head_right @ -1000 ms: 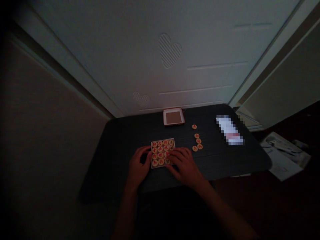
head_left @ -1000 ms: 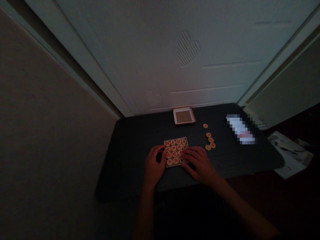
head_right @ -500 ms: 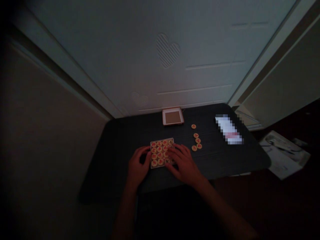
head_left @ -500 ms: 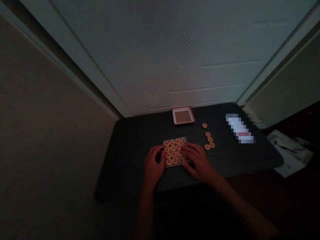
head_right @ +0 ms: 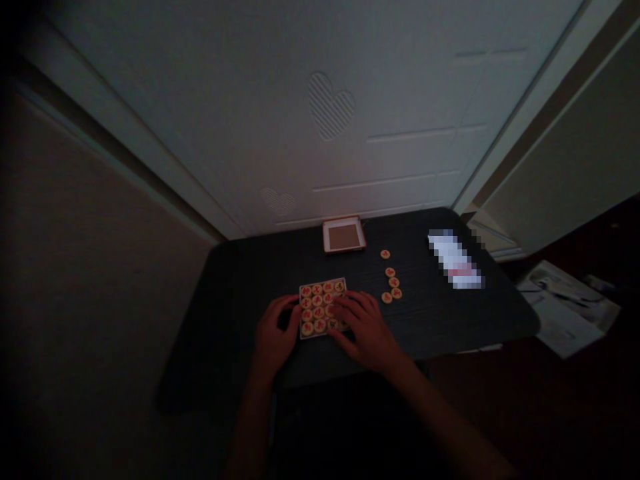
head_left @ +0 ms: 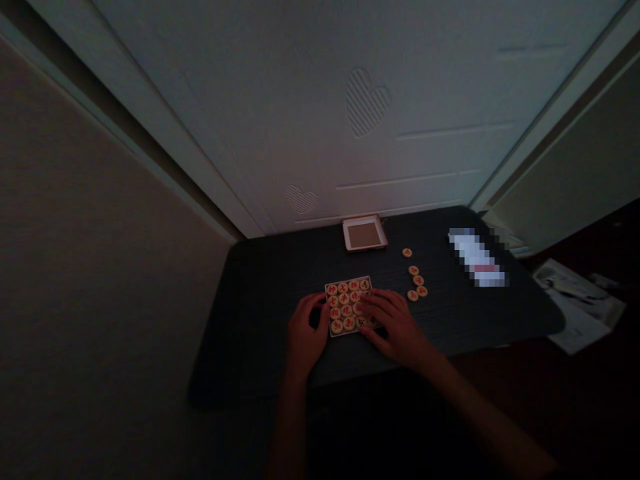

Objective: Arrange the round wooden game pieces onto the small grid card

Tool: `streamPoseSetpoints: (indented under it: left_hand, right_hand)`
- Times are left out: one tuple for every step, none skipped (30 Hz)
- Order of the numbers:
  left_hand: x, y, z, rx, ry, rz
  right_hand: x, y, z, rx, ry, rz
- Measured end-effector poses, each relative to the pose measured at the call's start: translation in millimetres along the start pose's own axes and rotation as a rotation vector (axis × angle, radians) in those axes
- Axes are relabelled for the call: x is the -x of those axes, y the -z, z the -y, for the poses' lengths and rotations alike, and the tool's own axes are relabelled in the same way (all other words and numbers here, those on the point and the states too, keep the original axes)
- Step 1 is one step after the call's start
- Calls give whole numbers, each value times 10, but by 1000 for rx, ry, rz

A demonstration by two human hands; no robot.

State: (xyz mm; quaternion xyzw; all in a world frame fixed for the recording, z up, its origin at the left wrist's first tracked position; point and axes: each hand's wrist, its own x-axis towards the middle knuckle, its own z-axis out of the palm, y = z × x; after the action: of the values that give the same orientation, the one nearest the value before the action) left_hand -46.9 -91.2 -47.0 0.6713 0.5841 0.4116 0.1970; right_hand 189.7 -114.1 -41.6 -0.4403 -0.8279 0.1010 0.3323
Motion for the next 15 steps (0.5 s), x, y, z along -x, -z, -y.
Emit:
streamPoseSetpoints:
  left_hand:
    - [-1, 0, 0, 2, 1, 2]
    - [-2, 1, -1, 3, 2, 3]
    - [-2, 1, -1, 2, 2, 3]
    - [-2, 1, -2, 0, 4, 3]
    - [-2, 2, -3, -3, 6, 3]
    - [-1, 2, -4, -6, 8, 3]
    - [0, 2, -3, -9, 7, 2]
    - [0, 2, -3, -11, 5, -1]
    - [1, 2, -1, -14, 1, -2]
    - [1, 3, 0, -17, -5, -2]
    - [1, 4, 2, -21, -11, -1]
    - [0, 5, 3, -24, -15, 0]
    - [-1, 6, 3, -26, -17, 0]
    - [-2, 8, 2, -29, -16, 1]
    - [-4, 9, 1, -30, -14, 1]
  right_hand:
    - [2, -3, -3, -2, 3, -9]
    - [4, -6, -5, -4, 5, -15]
    - [6, -8, -6, -5, 6, -19]
    - [7, -9, -5, -6, 7, -21]
    - [8, -9, -4, -6, 6, -23]
    - [8, -7, -3, -6, 6, -23]
    - [8, -6, -1, -6, 5, -21]
    - [8, -4, 0, -7, 6, -21]
    - [8, -4, -1, -9, 6, -21]
    - [9, -5, -3, -12, 4, -23]
    - [10, -7, -6, -15, 1, -27]
    - [12, -11, -10, -18, -3, -33]
    - [14, -16, -16, -23, -8, -42]
    - [17, -21, -20, -26, -12, -54]
    - [20, -27, -25, -29, -16, -65]
